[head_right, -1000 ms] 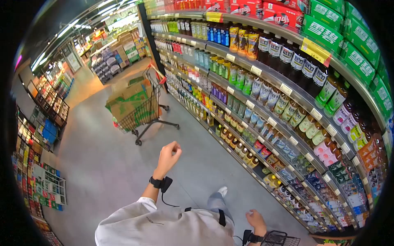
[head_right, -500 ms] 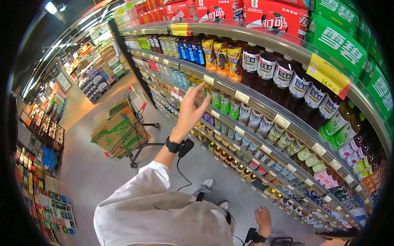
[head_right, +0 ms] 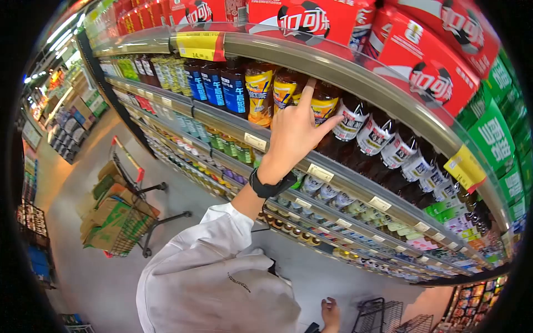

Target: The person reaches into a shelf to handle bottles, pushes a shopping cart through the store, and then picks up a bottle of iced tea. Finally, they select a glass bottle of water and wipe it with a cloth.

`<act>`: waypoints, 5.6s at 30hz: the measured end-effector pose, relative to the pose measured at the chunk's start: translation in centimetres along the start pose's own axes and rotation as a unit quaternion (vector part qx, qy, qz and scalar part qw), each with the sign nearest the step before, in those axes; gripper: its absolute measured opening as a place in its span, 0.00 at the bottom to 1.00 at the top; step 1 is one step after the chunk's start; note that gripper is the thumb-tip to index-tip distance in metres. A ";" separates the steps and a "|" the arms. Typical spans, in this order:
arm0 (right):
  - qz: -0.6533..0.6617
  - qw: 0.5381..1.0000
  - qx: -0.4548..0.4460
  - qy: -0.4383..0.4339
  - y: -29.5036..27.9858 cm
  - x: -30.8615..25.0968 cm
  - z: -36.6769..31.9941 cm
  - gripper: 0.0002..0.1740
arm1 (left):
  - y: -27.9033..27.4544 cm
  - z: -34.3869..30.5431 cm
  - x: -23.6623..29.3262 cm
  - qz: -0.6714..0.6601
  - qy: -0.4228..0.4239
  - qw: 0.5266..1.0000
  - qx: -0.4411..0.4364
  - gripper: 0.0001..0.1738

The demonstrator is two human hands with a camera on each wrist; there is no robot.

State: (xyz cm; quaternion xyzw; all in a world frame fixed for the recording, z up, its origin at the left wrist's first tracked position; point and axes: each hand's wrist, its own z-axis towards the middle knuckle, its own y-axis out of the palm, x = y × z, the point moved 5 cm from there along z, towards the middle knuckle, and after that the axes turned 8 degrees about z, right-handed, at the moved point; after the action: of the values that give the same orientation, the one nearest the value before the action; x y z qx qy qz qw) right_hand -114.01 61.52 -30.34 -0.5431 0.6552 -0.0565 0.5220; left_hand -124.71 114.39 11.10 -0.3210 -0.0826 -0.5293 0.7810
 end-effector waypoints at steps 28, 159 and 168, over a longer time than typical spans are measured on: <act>0.023 0.994 0.018 -0.106 -0.8 -11.1 -1.2 0.17 | -3.8 -4.5 1.2 -0.259 0.184 0.943 0.095 0.52; 0.367 0.882 0.046 -0.292 -5.8 -25.5 -2.3 0.23 | -6.7 -5.5 1.5 -0.139 0.140 0.980 0.024 0.48; 0.424 0.865 0.070 -0.258 -5.7 -21.1 -2.8 0.16 | -3.1 -5.2 0.8 -0.117 0.132 0.984 0.006 0.47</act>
State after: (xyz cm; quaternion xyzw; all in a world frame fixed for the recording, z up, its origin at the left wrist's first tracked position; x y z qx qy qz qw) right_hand -115.26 74.05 -12.31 -0.1703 0.6589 0.2669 0.6824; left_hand -128.20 109.94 8.72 -0.2316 -0.0192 -0.6545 0.7194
